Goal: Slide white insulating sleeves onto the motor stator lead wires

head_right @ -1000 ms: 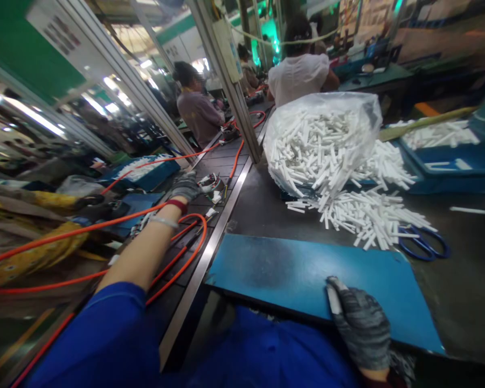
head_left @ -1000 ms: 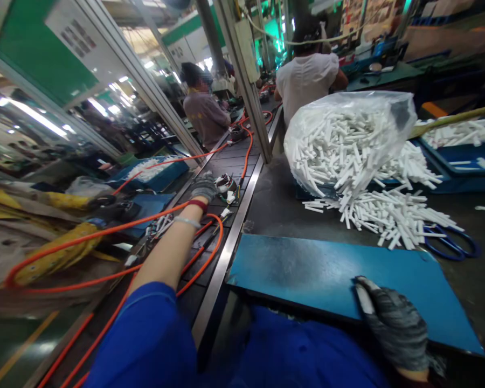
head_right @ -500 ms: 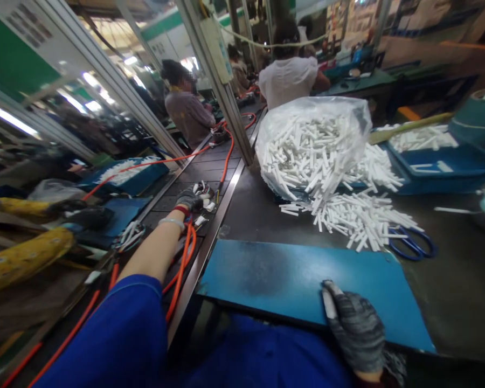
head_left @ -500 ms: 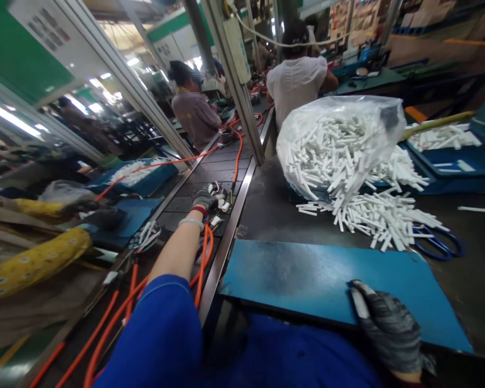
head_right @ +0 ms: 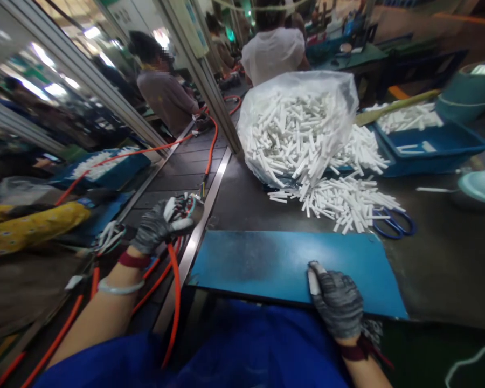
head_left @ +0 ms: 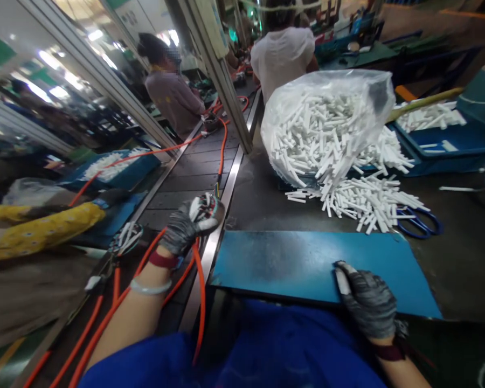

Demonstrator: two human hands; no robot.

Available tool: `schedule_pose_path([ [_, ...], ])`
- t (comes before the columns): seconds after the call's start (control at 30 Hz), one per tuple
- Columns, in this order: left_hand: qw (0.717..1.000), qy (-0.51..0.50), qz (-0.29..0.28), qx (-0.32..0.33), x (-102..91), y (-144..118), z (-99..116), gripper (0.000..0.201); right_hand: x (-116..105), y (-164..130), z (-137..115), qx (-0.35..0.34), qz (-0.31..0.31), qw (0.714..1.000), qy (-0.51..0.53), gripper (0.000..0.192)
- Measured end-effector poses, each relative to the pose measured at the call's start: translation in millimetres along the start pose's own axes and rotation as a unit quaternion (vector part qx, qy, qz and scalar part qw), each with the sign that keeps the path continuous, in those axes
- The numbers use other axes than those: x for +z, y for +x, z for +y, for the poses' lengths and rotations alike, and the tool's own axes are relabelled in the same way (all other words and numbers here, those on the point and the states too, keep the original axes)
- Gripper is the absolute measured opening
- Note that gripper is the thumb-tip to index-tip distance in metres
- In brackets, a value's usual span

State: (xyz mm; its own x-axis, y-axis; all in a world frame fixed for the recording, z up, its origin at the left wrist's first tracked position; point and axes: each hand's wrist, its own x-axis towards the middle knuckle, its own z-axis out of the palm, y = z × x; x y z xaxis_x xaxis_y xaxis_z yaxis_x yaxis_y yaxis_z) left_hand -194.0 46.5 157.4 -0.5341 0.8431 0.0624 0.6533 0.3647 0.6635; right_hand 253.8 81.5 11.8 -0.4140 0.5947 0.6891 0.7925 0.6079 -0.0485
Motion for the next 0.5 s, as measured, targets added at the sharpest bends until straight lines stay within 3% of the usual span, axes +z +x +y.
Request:
schedule_pose_path([
  [0.13,0.976,0.021,-0.129,0.177,43.2,-47.1,17.1,0.073,-0.7,-2.0,0.9,0.013,-0.024,1.0,-0.012,0.023],
  [0.27,0.888,0.052,-0.256,0.378,108.0,-81.4,43.6,0.064,-2.2,-2.7,3.5,0.038,-0.056,0.998,0.009,0.023],
  [0.3,0.878,0.073,-0.252,0.4,119.0,-89.4,48.6,0.06,-2.8,-2.2,4.5,0.054,-0.069,0.996,0.024,0.024],
  [0.37,0.885,0.111,-0.196,0.408,127.9,-105.0,53.9,0.057,-4.7,0.8,6.2,0.095,-0.098,0.987,0.079,0.028],
  [0.5,0.924,0.091,-0.014,0.371,102.7,-139.3,41.6,0.078,-11.4,18.7,5.1,0.157,-0.109,0.956,0.222,0.03],
])
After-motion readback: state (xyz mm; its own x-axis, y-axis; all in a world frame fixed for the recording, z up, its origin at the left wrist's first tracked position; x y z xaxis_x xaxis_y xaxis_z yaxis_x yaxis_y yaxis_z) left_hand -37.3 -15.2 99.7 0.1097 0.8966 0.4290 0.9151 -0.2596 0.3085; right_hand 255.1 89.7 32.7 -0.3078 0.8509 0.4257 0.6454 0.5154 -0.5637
